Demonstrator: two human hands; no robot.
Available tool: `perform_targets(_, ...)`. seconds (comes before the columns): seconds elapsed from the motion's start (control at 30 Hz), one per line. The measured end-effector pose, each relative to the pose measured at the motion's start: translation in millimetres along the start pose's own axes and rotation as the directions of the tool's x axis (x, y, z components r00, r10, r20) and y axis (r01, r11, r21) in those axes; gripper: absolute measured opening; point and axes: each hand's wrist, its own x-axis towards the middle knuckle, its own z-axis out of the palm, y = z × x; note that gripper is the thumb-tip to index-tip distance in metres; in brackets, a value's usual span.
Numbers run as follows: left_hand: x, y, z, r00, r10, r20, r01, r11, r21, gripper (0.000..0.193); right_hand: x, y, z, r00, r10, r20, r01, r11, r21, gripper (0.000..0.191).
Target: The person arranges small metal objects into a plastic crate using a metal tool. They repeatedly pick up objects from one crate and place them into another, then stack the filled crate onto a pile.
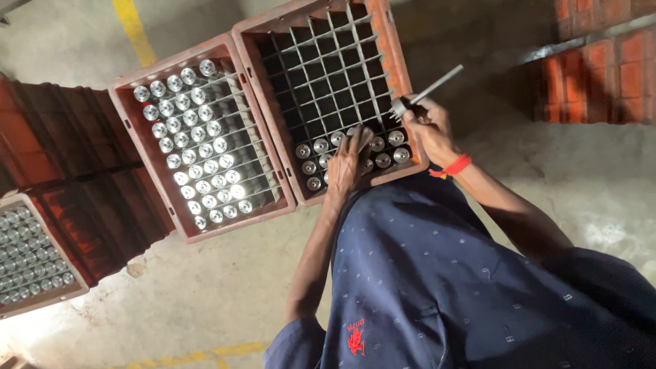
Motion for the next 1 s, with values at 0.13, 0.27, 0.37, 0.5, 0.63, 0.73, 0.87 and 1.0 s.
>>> perform_targets(0.13,5.1,-16.1,26.9,0.926,0.365,-0.094,-0.348,0.925,0.153,0.071,-6.3,1.9,-6.4,0.996,0.082,-0.029,-0.078,0.992,0.103,0.028)
perform_targets(0.27,4.2,-34.9,11.8,0.965,0.230,-0.122,-0.236,0.971,-0.034,0.056,-21.2,23.7,-1.0,0.999,0.021,-0.041,-0.017,0.995,0.099,0.027)
perform_targets(0.37,20.0,-62.6,-41.0,0.922,0.126,-0.367,-0.150,0.988,-0.036,0.036,-33.1,40.5,1.2,0.999,0.026,-0.048,-0.017,0.984,0.175,0.027)
perform_targets(0.5,77.0,-120.6,-136.1,0.777,0.004,-0.630,0.186,0.954,0.236,0.026,-49.3,49.2,7.6,0.992,0.080,-0.095,-0.069,0.991,0.116,0.030)
perform_targets(0.63,121.9,-161.7,-191.4,0.728,-0.143,-0.671,0.406,0.878,0.254,0.058,-64.9,46.5,23.6,0.993,0.055,-0.102,-0.040,0.989,0.143,0.032)
perform_targets(0.73,145.0,-170.8,-197.5,0.707,-0.067,-0.704,0.425,0.836,0.346,0.067,-76.1,47.3,34.3,0.990,0.064,-0.124,-0.047,0.990,0.131,0.034)
perform_targets(0.87,156.1,-167.5,-201.8,0.788,-0.194,-0.584,0.462,0.813,0.354,0.065,-88.2,59.5,36.2,0.986,0.094,-0.140,-0.069,0.982,0.173,0.032)
perform_targets(1.0,120.8,-167.6,-222.7,0.669,-0.067,-0.740,0.083,0.996,-0.016,0.058,-96.9,72.1,26.6,0.987,0.073,-0.144,-0.052,0.988,0.145,0.033)
